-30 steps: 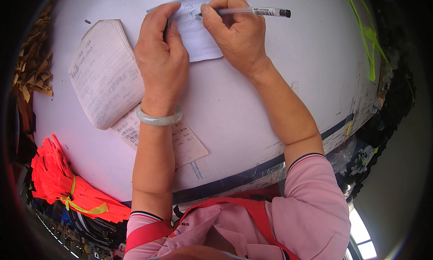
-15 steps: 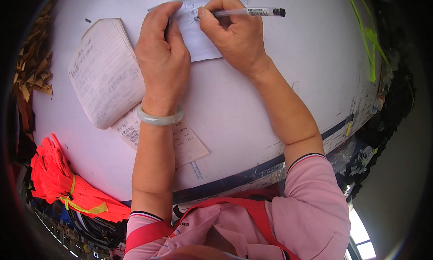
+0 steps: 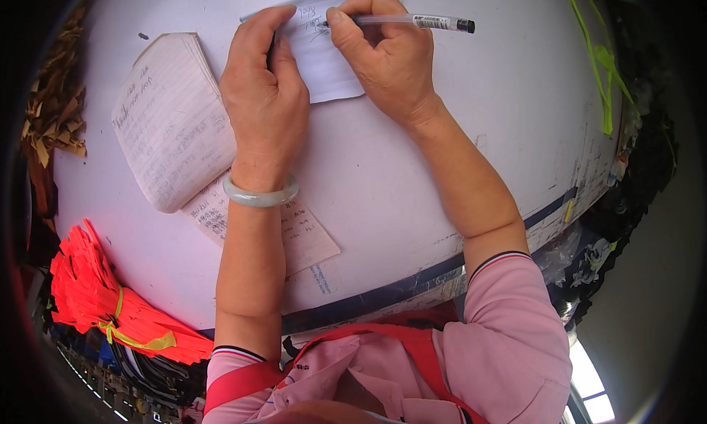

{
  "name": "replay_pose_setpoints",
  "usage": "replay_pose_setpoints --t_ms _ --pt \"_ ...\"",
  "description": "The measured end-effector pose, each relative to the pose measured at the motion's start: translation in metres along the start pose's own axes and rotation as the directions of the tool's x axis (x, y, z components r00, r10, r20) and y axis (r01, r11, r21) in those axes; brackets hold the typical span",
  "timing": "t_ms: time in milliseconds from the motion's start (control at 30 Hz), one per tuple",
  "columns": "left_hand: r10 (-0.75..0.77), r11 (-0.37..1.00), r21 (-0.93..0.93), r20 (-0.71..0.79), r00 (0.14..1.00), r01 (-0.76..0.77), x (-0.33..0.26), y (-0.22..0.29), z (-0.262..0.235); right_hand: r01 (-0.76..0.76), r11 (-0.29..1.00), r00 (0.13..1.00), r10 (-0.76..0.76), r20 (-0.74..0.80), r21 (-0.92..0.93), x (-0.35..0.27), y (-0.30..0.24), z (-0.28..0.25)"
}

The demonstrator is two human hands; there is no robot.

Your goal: Bundling orange fabric strips with a yellow ribbon and recording notes in a logbook.

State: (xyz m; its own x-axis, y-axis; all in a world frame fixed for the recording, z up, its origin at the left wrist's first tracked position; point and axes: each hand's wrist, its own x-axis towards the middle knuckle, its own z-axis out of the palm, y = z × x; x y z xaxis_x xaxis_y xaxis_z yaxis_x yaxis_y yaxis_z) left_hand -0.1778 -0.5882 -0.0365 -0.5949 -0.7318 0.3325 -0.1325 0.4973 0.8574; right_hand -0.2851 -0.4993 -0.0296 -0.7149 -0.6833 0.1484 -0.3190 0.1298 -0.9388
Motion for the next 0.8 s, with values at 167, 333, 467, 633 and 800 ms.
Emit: replay_pose_setpoints --t_ms 167,333,467,633,800 --pt "-0.006 1.0 -0.001 0.001 1.0 0.006 -0.0002 -0.0002 0.0001 -0.001 1.0 1.0 0.001 0.004 0.012 -0.0001 -0.0011 0.0005" --pt "-0.011 1.0 -0.005 0.002 1.0 0.011 0.0001 0.0006 -0.0003 -0.018 1.0 1.0 0.018 -0.002 -0.003 -0.0018 -0.0003 -0.0013" --pt "0.002 1.0 -0.003 0.002 1.0 -0.002 0.0001 0.0006 -0.0008 0.03 0.998 1.0 -0.03 0.006 -0.056 -0.0022 0.0001 -0.0028" --pt "0.006 1.0 -0.004 -0.002 1.0 -0.006 -0.0001 0.0 -0.0006 0.018 0.998 1.0 -0.016 0.021 -0.062 -0.002 -0.0006 -0.0032" --pt "0.009 1.0 -0.015 -0.008 1.0 -0.009 -0.0004 -0.0019 0.0008 0.023 0.997 1.0 -0.023 0.008 -0.077 -0.0017 -0.0018 -0.0009"
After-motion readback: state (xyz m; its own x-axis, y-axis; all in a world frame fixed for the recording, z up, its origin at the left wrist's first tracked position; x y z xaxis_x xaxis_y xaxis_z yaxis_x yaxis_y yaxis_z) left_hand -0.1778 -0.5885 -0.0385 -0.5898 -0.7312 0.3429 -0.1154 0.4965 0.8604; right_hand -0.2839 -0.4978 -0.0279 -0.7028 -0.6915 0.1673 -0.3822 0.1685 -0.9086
